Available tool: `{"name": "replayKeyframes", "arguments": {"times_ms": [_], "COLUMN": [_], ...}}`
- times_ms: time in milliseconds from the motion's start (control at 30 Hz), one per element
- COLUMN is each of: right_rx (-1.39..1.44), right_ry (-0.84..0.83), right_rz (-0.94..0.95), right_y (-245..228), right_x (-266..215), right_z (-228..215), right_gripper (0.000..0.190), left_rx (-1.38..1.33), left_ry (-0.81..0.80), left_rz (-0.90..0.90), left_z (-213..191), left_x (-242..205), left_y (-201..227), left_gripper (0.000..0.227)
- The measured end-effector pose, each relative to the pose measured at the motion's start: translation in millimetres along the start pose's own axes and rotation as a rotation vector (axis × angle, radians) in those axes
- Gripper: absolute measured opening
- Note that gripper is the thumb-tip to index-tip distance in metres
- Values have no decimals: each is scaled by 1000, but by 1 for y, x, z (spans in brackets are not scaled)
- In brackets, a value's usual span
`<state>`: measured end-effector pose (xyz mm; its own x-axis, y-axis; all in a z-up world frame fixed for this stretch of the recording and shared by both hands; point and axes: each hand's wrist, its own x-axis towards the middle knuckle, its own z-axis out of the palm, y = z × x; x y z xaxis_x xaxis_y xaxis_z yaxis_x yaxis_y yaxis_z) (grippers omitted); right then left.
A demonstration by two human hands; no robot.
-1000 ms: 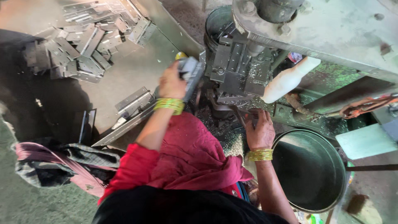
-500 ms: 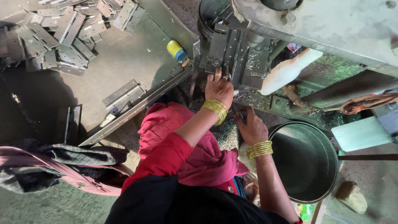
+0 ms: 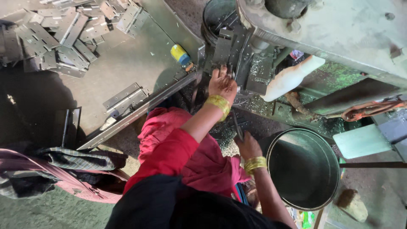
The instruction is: The person operates a manual metal punching machine, repeatedly placing metal hinge blanks into the die, pulling the lever to punch holes, and then removing the finished pieces. The processed metal pieces are placed onto a nearby metal tray.
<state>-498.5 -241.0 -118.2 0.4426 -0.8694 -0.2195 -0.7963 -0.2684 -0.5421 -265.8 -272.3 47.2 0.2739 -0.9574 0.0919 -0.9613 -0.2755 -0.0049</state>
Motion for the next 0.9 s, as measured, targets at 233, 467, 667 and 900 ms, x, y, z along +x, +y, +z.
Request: {"name": "replayKeyframes", "arguments": {"times_ms": [233,467,667,900], "right_rx": [-1,17,116,12], "right_ry": [15,-31,36,-57], "right_rz": [75,34,17,89], "right_y": [-34,7,-5,5], "right_x": [-15,0,-8,-6], "right_z": [-3,14,37,13], "right_gripper": [45,51,57,55], "left_rx": [-52,-2440,-9,-31], "left_ry": [80,284,80,-126], "left_rz": [5,-615,-30,-79], "left_z": [8,35,20,-4], "left_x": [15,16,-4,26], "left_y": [4,12,-2,9], "left_gripper": [41,43,46,51]}}
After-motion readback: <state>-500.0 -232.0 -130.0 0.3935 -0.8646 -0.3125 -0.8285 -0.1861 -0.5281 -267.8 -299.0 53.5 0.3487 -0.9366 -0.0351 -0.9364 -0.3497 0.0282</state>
